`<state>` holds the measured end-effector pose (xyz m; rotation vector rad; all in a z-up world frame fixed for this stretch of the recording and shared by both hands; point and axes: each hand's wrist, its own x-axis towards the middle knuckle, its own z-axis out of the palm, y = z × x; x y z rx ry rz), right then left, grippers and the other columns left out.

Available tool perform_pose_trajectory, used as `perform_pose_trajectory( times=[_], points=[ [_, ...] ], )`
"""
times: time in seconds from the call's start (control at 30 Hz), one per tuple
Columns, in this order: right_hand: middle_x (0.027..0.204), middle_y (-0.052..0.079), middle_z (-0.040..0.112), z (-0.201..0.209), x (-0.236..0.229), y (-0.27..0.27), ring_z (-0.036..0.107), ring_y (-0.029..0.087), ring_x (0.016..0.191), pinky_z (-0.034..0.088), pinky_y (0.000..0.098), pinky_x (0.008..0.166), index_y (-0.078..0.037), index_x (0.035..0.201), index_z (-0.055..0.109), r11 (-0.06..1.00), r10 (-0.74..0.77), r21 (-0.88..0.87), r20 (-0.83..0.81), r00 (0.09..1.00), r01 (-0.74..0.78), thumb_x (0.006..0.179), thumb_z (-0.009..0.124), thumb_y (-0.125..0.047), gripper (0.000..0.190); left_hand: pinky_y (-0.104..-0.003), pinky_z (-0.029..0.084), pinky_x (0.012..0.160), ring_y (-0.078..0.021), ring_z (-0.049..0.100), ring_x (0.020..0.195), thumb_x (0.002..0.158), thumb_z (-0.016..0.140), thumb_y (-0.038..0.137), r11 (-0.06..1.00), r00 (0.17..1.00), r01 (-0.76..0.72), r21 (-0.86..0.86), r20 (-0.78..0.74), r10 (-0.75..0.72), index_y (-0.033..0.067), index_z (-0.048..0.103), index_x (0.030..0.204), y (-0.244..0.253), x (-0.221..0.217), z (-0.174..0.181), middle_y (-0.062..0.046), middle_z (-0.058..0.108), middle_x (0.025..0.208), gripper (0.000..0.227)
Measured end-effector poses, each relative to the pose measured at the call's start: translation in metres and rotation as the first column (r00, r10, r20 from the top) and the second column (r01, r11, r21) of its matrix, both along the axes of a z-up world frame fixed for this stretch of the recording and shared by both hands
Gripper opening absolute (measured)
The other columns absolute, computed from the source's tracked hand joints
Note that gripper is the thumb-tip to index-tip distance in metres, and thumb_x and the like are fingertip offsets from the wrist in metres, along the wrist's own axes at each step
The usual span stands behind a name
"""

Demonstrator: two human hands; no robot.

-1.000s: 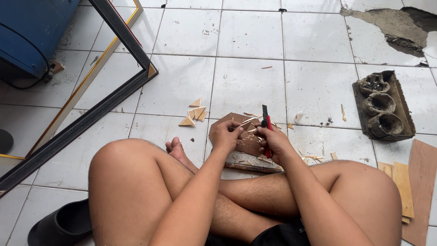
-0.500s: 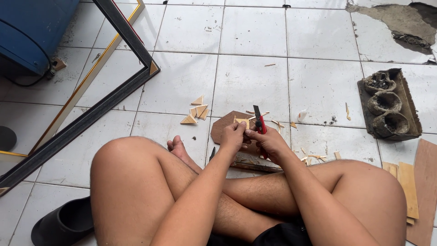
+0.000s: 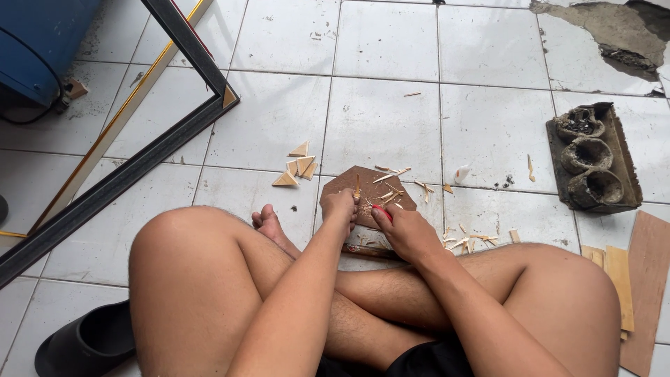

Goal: A person sitting on the floor uses a utility knife to shave and cut small pieces of wood on a wooden block.

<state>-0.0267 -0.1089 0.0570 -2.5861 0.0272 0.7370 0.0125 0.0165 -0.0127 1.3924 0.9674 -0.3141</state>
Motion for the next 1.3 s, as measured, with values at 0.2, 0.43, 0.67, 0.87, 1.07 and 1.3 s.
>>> perform_pose_trajectory(
  times=[0.2,0.43,0.67,0.87,1.07,1.3],
  points=[
    [0.086,0.025,0.061,0.013,-0.004,0.006,0.057,0.042,0.094,0.045,0.0482,0.081,-0.008,0.096,0.057,1.0,0.003,0.006,-0.025,1.0,-0.003,0.087,0.03,-0.051,0.051,-0.024,0.028,0.027,-0.0102,0.037,0.026,0.069,0.047,0.022,1.0,1.0,-0.002,0.029,0.011,0.002,0.0076,0.054,0.052,-0.002,0.001,-0.006,0.0,0.035,0.036,0.023],
    [0.085,0.027,0.061,0.017,-0.005,0.011,0.057,0.043,0.093,0.045,0.0497,0.08,-0.007,0.095,0.057,1.0,0.007,0.004,-0.009,1.0,-0.007,0.087,0.032,-0.05,0.051,-0.025,0.027,0.029,-0.0111,0.036,0.027,0.068,0.047,0.021,0.999,0.999,-0.035,0.021,0.012,0.035,0.0049,0.055,0.055,-0.003,0.002,-0.012,-0.002,0.036,0.037,0.022],
    [0.085,0.026,0.061,0.0,-0.002,0.008,0.058,0.042,0.093,0.046,0.049,0.08,-0.009,0.097,0.057,0.999,0.007,-0.032,-0.015,1.0,-0.007,0.087,0.03,-0.052,0.052,-0.024,0.027,0.027,-0.0108,0.035,0.026,0.067,0.047,0.02,0.998,0.998,-0.06,0.007,0.028,0.06,0.0057,0.054,0.052,-0.002,0.004,-0.017,-0.002,0.035,0.036,0.022],
    [0.085,0.025,0.062,-0.015,0.003,0.009,0.059,0.041,0.093,0.046,0.0483,0.08,-0.01,0.097,0.057,0.997,0.045,-0.056,-0.02,0.999,-0.046,0.088,0.024,-0.053,0.056,-0.024,0.023,0.027,-0.0089,0.03,0.024,0.067,0.046,0.017,0.997,0.997,-0.067,-0.042,0.025,0.068,0.0034,0.054,0.053,-0.001,0.001,-0.008,-0.001,0.031,0.035,0.021],
    [0.092,0.026,0.062,-0.03,0.008,0.004,0.055,0.042,0.1,0.044,0.049,0.086,-0.009,0.101,0.061,0.998,0.051,-0.027,-0.089,0.995,-0.053,0.088,0.026,-0.05,0.055,-0.022,0.023,0.027,-0.0066,0.03,0.025,0.067,0.047,0.016,0.995,0.997,-0.057,-0.087,0.039,0.061,-0.0004,0.055,0.056,0.001,-0.002,-0.005,0.0,0.032,0.039,0.022],
    [0.091,0.024,0.063,-0.027,0.01,0.007,0.056,0.04,0.1,0.044,0.0477,0.086,-0.007,0.098,0.062,0.999,0.024,-0.026,-0.081,0.996,-0.026,0.087,0.03,-0.05,0.055,-0.02,0.02,0.027,-0.0049,0.026,0.024,0.068,0.047,0.018,0.994,0.999,-0.015,-0.104,0.047,0.02,0.0019,0.054,0.052,0.007,-0.002,-0.001,0.002,0.028,0.037,0.023]
  ],
)
